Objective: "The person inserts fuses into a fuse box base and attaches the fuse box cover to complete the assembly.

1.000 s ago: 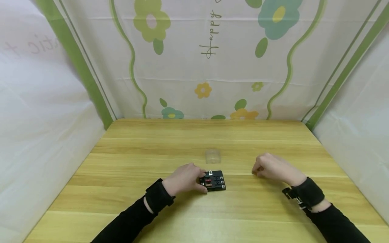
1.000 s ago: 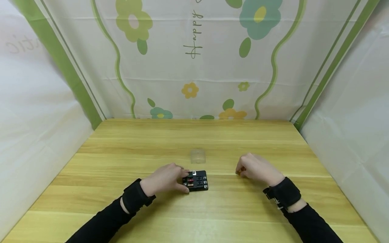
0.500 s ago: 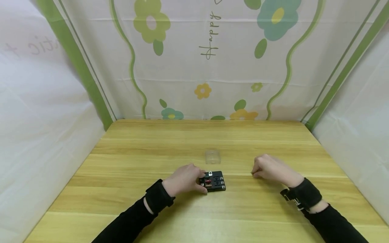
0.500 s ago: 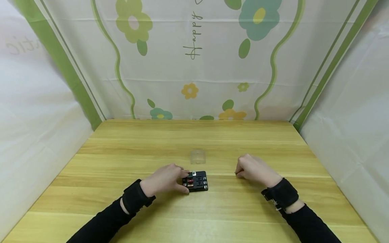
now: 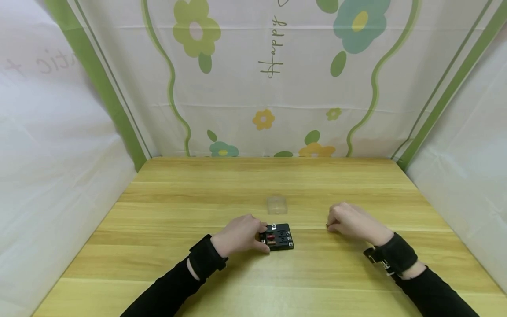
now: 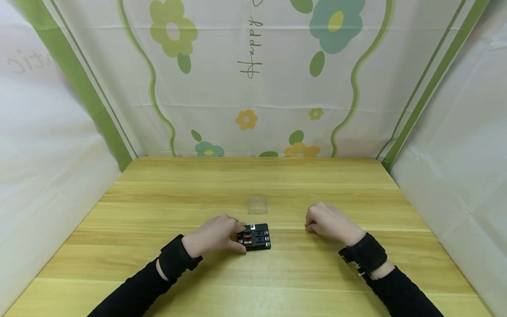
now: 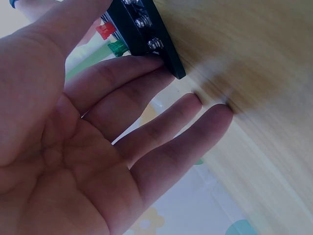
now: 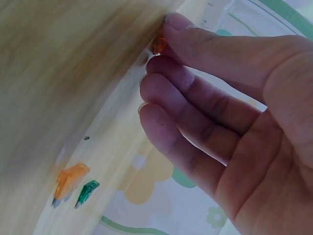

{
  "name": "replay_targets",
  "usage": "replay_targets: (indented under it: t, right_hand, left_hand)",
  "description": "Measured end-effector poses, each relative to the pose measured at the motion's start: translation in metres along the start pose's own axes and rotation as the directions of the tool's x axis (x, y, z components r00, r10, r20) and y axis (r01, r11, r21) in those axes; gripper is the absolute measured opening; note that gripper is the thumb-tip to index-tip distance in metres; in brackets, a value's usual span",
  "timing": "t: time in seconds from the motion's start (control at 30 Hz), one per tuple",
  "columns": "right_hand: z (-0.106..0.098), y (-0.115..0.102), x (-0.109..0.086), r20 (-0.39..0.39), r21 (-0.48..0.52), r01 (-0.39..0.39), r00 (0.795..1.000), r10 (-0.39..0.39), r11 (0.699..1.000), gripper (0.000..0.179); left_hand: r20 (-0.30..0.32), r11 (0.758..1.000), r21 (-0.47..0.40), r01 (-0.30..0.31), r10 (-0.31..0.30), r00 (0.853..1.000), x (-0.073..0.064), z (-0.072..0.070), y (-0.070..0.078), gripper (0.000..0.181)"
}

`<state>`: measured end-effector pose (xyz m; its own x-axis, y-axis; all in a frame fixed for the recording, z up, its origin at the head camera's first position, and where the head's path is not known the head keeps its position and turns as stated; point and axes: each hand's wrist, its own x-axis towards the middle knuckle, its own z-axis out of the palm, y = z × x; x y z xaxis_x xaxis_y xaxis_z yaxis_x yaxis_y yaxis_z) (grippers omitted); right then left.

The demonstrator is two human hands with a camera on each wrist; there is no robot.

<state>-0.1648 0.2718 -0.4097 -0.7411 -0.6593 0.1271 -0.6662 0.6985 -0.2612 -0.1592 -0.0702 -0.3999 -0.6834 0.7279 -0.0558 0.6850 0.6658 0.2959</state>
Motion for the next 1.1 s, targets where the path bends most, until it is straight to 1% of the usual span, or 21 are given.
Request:
replay_targets:
  t: [0.2,0.37,0.6,0.77,0.93,1.1]
  right_hand:
    - [0.0023,-0.0033,0.0008,-0.004,-0.024,-0.015,1.0,0.015,1.0,0.023]
    - [0.0033,-0.0059,0.0011,-0.013,-0.04,-0.023,1.0,0.022,0.999,0.022]
    - [0.0033,-0.0079,0.0019,-0.018,-0.066,-0.026,1.0,0.025,0.997,0.02]
    - [0.0034,-0.0091,0.0026,-0.021,-0.092,-0.027,0.999,0.025,0.995,0.019]
    - [0.0036,-0.0099,0.0026,-0.026,-0.101,-0.018,1.0,0.015,0.995,0.017]
    - [0.0046,-0.0104,0.002,-0.035,-0.103,0.002,0.999,-0.005,0.995,0.017]
  left_hand:
    - [0.004,1.0,0.003,0.001,-0.001,1.0,-0.0004,-0.0002,0.0003,0.054]
    - [0.007,1.0,0.001,0.003,-0.003,1.0,-0.0004,-0.0006,0.0007,0.054]
    - [0.002,1.0,-0.011,-0.009,0.009,1.0,0.0005,-0.0007,0.0,0.045]
    - [-0.003,1.0,-0.005,-0.01,0.01,1.0,0.0003,-0.0015,0.0002,0.047]
    - [-0.005,1.0,-0.008,-0.008,0.008,1.0,-0.0003,-0.0024,0.0008,0.042]
    - [-0.002,1.0,0.007,-0.008,0.008,1.0,-0.0016,-0.0031,0.002,0.05]
